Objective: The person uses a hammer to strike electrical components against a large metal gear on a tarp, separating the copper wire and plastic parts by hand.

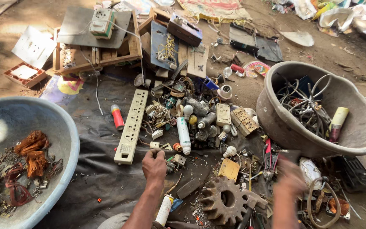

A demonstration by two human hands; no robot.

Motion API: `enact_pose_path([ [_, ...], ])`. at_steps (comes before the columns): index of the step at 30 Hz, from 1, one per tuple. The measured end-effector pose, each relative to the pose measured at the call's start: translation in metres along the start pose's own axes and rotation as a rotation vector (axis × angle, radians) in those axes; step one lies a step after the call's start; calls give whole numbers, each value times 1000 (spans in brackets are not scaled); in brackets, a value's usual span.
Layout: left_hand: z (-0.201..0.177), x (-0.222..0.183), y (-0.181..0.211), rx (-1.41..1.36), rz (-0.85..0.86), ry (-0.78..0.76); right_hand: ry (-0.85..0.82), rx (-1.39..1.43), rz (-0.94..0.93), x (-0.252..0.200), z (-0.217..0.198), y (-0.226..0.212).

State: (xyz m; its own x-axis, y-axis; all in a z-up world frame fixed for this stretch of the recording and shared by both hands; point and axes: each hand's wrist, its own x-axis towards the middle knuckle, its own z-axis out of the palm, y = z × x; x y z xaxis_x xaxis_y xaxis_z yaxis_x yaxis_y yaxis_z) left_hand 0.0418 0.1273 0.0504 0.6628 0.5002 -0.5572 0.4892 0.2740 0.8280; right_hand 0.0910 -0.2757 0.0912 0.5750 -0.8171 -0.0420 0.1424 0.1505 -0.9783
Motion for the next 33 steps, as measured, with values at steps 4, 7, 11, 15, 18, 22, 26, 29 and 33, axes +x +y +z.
enact_pose_path([
  [4,0,-5,3,-31,16,91,-113,-320,34,-20,-49,26],
  [7,-5,-5,0,-121,-14,114,-521,-803,-74,-79,-36,70],
  [11,-13,10,-1,-226,279,326,-1045,-895,-115,-188,25,118],
  [15,-19,24,-5,-313,240,373,-1175,-1082,-467,-252,71,121],
  [18,-13,28,-6,-499,108,308,-1202,-1223,-663,-277,107,116],
  [22,-11,36,-5,-633,45,271,-1202,-1405,-689,-283,138,125],
  [26,-20,43,-6,-775,67,218,-1185,-1152,-689,-280,139,141],
  [29,-19,45,-10,-854,98,201,-1127,-1041,-437,-265,154,155],
  [33,-16,48,-10,-809,95,220,-1088,-1247,-301,-247,193,178],
])
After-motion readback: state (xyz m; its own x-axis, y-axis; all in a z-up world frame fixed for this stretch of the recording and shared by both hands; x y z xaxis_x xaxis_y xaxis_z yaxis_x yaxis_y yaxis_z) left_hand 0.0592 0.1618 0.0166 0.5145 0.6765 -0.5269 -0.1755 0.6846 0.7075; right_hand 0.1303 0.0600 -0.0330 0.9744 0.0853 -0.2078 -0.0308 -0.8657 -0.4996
